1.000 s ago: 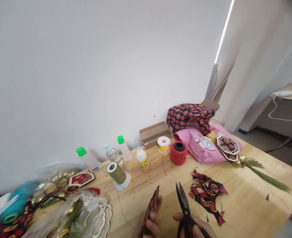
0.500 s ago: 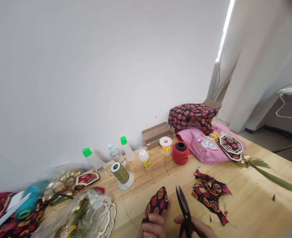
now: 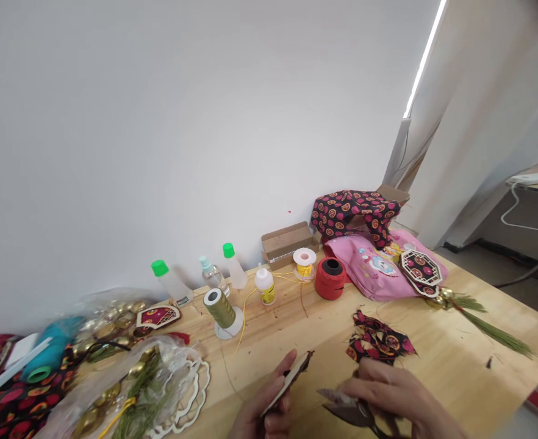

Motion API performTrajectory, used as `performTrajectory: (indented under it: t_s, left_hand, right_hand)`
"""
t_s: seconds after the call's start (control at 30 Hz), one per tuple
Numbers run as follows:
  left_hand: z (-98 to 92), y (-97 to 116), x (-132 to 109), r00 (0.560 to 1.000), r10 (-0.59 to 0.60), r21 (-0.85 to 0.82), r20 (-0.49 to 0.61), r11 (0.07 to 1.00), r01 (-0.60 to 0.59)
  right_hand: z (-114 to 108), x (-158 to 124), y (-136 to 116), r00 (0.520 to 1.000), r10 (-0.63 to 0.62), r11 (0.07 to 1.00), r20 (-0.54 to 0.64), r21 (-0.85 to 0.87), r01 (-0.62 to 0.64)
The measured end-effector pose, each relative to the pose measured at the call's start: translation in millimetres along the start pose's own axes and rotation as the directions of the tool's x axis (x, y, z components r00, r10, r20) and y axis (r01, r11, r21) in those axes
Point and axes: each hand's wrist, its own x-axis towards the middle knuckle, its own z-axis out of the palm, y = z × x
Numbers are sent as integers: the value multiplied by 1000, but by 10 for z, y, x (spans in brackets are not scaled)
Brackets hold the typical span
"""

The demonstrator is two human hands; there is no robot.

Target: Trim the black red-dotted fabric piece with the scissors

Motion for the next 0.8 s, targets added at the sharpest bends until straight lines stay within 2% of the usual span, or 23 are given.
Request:
performTrajectory:
  t_s: [0.03, 0.1, 0.2, 0.33, 0.47, 0.8]
  left_hand:
    - [30, -4, -25, 1000, 6, 8, -11, 1000, -6]
    - [71, -4, -70, 999, -34, 34, -39, 999, 35]
    - [82, 8, -108, 994, -98, 13, -44, 995, 99]
    - [53, -4, -102, 991, -121, -35, -52, 992, 119]
    - [35, -48, -75, 990, -103, -69, -98, 993, 97]
    - [64, -52, -74, 989, -141, -119, -42, 984, 135]
  right_hand:
    - [-75, 41, 22, 997, -81, 986, -17, -145, 77]
    - [-192, 118, 75, 975, -223, 888, -17, -415, 196]
    - [-317, 231, 103, 941, -313, 738, 129, -590, 327]
    - [-413, 370, 55, 908, -306, 645, 288, -639, 420]
    - [-451, 433, 35, 874, -288, 636, 391, -605, 480]
    - [-505, 428, 16, 846, -303, 633, 438, -571, 522]
